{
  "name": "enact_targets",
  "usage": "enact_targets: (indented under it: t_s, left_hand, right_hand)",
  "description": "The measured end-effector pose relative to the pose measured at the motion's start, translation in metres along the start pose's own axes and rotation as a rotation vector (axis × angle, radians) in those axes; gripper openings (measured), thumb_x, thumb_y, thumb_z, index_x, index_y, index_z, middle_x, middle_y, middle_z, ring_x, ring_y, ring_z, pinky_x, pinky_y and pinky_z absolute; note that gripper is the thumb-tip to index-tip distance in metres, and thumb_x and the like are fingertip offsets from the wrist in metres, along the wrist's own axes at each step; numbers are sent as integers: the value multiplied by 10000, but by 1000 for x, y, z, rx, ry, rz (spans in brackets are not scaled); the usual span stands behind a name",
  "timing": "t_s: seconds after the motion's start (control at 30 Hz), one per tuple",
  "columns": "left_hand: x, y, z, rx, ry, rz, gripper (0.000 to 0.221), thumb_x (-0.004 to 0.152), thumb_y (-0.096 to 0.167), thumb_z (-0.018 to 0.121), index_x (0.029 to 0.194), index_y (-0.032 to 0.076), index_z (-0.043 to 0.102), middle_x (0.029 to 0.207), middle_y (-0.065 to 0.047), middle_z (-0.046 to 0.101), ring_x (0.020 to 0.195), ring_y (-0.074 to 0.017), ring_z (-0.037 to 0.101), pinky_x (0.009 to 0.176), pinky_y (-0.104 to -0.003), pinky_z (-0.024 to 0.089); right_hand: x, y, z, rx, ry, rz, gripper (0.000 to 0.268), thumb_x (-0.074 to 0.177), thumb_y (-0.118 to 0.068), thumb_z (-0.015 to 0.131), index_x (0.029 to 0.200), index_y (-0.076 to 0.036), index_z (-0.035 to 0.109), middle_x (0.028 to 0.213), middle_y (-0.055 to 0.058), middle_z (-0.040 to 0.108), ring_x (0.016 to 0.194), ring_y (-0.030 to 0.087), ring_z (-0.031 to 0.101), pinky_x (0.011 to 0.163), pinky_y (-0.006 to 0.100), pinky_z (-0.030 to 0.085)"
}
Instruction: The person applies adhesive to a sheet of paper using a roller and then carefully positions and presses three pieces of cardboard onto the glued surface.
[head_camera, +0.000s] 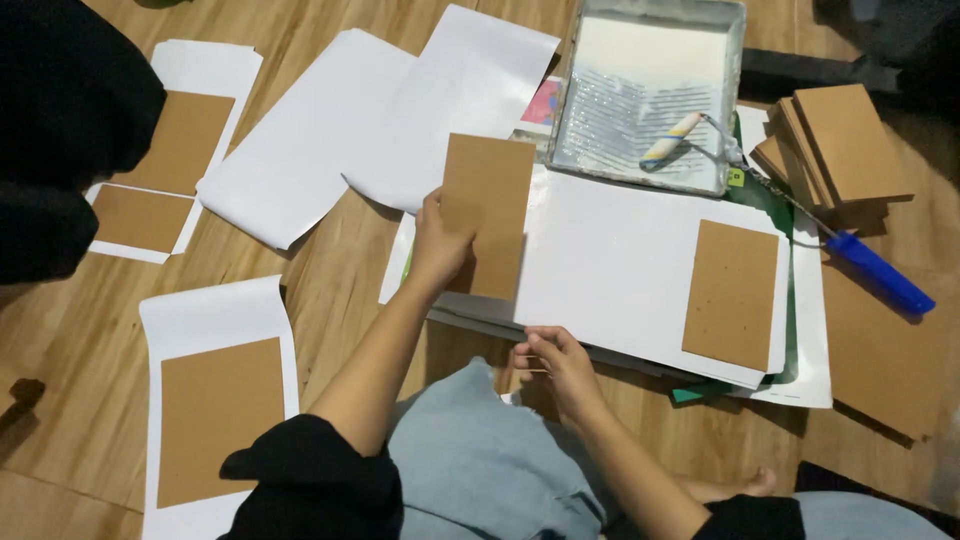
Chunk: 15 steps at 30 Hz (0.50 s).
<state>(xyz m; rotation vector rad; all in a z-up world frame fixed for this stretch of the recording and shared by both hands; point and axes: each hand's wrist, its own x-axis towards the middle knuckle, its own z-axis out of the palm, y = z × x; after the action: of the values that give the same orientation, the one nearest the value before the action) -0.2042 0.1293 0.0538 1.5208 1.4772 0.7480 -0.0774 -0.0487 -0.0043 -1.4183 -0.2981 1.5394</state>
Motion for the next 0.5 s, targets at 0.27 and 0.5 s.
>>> enact_targets:
  t_s: [0.27,0.5]
  left_hand:
    - [17,-37,24,132,-123,-3,826,629,8,635,1407,57,364,1133,-208,475,1160,-384,508,1014,-442,420]
    - [23,-57,27,86,-115,-40,829,669,3,599,1441,65,305,1173,-239,457,1199,-393,474,1039,-415,402]
  right_hand:
    - [9,33,2,-461,176,-144,246,848,-136,591,1091,-171,611,611,62,662,483,171,651,467,258,486]
    - [46,10,-21,-1076,496,-913,31,833,-171,677,862,-180,670,751,-22,552,789,164,579,705,274,485]
